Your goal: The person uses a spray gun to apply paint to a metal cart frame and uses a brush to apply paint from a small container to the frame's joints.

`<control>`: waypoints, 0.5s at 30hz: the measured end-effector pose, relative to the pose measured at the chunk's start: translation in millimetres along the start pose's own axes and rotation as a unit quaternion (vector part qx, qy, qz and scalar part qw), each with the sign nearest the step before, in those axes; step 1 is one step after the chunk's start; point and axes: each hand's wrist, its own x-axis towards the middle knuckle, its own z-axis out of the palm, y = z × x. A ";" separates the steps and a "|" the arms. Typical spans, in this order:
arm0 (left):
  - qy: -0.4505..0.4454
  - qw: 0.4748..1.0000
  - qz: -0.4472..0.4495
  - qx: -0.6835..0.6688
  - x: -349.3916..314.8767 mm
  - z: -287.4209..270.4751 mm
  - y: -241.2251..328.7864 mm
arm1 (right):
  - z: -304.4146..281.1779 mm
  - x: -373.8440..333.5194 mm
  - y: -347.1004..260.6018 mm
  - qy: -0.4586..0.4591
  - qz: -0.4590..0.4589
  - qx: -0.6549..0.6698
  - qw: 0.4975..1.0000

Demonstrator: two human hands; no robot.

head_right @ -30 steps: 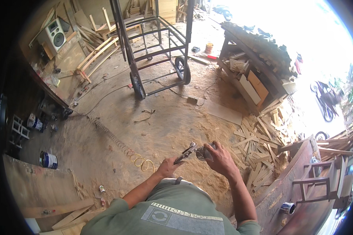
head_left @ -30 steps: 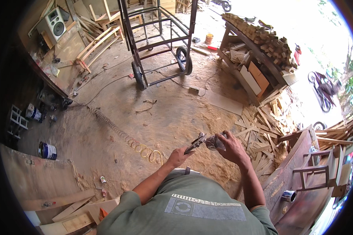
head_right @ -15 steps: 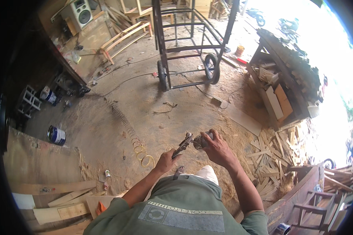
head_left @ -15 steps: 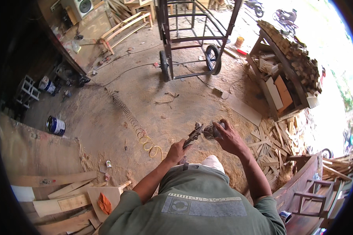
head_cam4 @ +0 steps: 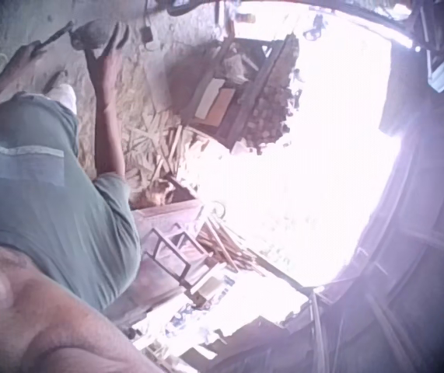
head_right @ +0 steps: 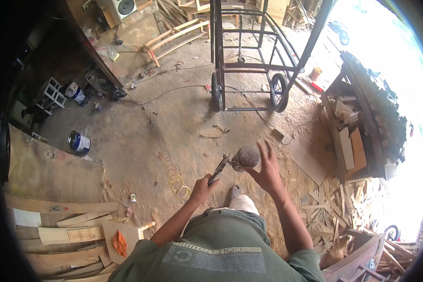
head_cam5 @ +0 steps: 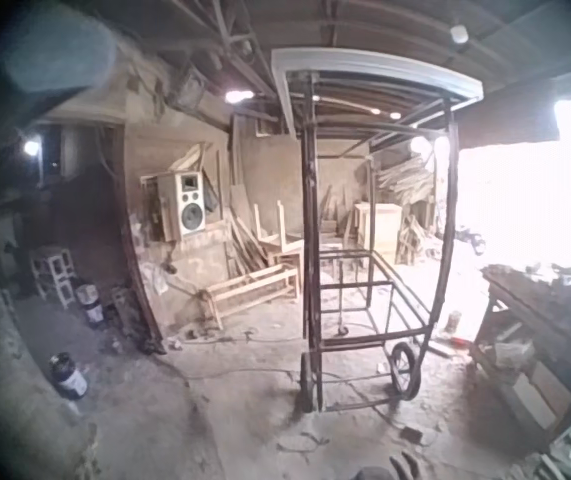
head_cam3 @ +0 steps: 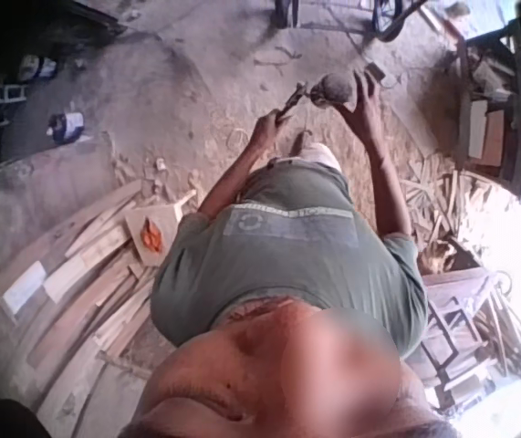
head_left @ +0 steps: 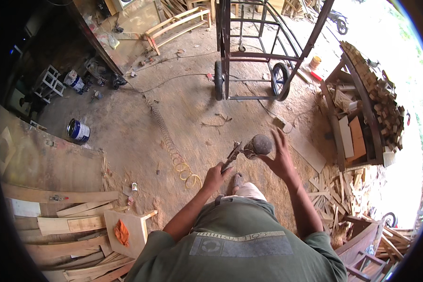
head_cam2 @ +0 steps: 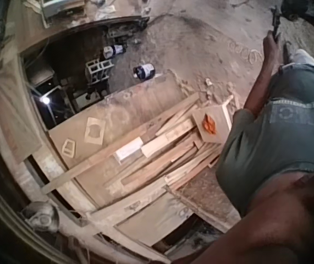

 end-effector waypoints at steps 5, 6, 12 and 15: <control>0.027 0.997 -0.035 -0.066 56.6 23.9 11.3 | 78.3 -34.3 65.2 -0.101 0.224 0.236 0.940; 0.023 0.994 -0.033 -0.097 66.2 32.7 6.4 | 100.9 -29.5 60.5 -0.118 0.226 0.266 0.930; -0.067 0.973 -0.032 -0.218 109.5 71.6 -18.1 | 203.4 58.6 58.5 -0.007 0.362 0.345 0.866; -0.171 0.953 -0.078 -0.238 133.2 69.4 -71.0 | 246.9 69.1 78.4 -0.012 0.435 0.362 0.824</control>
